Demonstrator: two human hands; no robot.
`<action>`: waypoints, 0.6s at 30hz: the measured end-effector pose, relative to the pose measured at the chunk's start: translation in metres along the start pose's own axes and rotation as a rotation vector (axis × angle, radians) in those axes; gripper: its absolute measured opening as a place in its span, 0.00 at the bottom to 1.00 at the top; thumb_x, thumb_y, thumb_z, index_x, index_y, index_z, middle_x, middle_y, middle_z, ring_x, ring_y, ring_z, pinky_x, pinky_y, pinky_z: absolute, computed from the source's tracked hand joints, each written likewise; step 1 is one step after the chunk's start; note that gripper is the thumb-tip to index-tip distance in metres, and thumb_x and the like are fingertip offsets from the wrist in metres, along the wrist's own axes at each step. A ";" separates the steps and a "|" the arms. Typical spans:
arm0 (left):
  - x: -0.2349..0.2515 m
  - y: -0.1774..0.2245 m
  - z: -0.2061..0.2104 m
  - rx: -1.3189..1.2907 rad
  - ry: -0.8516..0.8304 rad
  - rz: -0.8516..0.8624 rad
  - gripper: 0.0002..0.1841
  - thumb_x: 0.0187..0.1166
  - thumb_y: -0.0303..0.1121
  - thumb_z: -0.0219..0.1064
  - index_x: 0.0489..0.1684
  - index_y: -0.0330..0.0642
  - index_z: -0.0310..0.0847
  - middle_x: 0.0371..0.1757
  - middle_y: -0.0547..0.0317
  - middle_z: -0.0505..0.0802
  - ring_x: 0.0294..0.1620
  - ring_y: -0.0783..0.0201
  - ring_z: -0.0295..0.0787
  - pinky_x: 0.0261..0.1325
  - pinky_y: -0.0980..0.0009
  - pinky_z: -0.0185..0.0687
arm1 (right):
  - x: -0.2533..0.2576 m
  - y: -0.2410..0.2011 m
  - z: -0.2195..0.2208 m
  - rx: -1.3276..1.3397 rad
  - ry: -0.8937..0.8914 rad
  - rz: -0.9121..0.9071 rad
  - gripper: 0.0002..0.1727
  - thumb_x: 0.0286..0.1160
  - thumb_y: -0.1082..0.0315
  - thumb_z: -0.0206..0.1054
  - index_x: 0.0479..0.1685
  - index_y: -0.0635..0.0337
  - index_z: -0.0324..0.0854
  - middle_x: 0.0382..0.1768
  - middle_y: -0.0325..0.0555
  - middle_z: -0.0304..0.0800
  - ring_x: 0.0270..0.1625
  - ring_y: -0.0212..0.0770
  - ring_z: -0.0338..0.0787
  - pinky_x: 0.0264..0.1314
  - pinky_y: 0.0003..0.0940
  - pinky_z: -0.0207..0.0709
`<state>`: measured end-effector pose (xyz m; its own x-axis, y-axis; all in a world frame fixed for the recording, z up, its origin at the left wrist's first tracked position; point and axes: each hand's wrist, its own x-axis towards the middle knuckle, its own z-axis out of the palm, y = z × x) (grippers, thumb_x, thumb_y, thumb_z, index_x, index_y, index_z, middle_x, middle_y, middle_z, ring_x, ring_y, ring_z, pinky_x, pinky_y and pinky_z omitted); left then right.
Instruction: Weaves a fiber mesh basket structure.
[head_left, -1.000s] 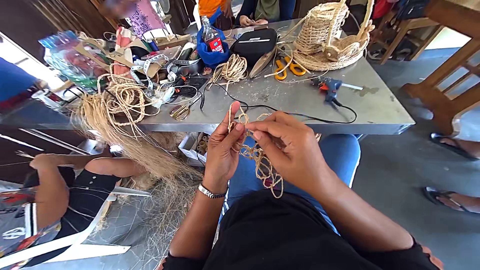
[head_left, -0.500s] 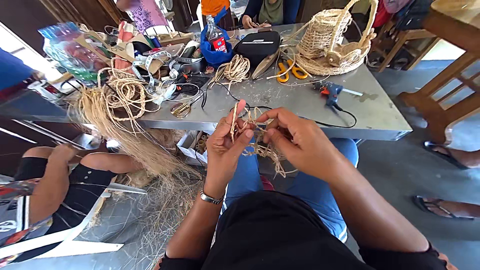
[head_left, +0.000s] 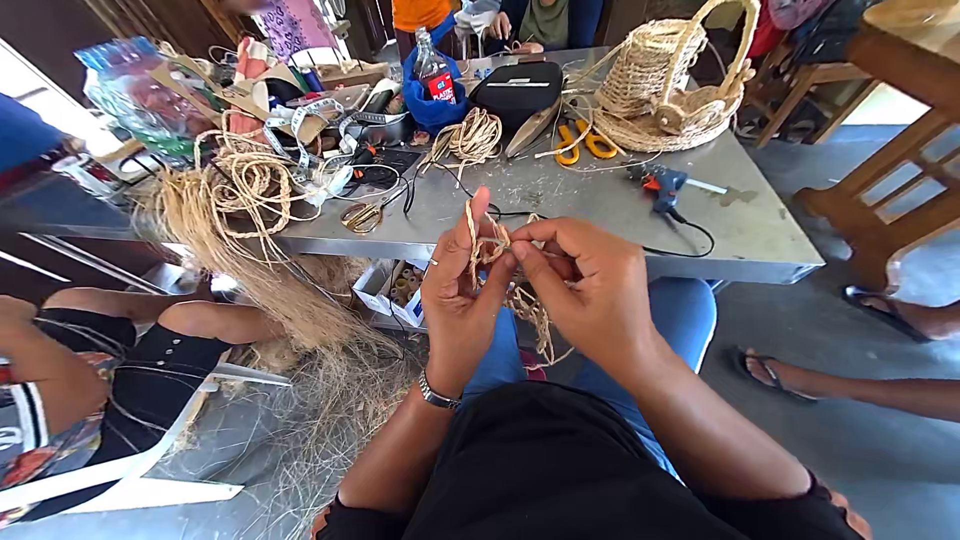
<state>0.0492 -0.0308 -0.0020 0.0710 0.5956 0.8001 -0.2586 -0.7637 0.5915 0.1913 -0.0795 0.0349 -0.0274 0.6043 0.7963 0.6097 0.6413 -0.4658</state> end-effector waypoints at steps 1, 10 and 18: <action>0.000 0.000 0.001 -0.006 0.009 0.000 0.32 0.77 0.17 0.69 0.85 0.35 0.67 0.61 0.55 0.88 0.54 0.66 0.88 0.59 0.69 0.87 | -0.001 -0.001 0.001 -0.031 0.008 -0.023 0.09 0.83 0.68 0.66 0.49 0.64 0.88 0.32 0.39 0.85 0.27 0.22 0.76 0.29 0.15 0.71; 0.002 0.006 -0.004 -0.117 0.019 -0.128 0.35 0.77 0.16 0.65 0.88 0.37 0.62 0.61 0.59 0.88 0.52 0.70 0.87 0.58 0.72 0.87 | -0.016 -0.003 0.006 -0.103 0.063 -0.124 0.08 0.80 0.72 0.66 0.47 0.67 0.88 0.32 0.42 0.88 0.28 0.25 0.80 0.29 0.18 0.75; 0.006 0.013 -0.019 -0.248 -0.110 -0.241 0.37 0.78 0.23 0.69 0.91 0.42 0.59 0.54 0.60 0.88 0.47 0.70 0.87 0.52 0.74 0.87 | -0.013 0.001 0.000 -0.129 0.062 -0.104 0.09 0.81 0.70 0.66 0.47 0.65 0.88 0.32 0.42 0.85 0.31 0.25 0.79 0.33 0.16 0.73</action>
<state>0.0285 -0.0321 0.0085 0.2578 0.7106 0.6547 -0.4471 -0.5129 0.7328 0.1924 -0.0866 0.0243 -0.0492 0.5055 0.8614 0.7028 0.6303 -0.3298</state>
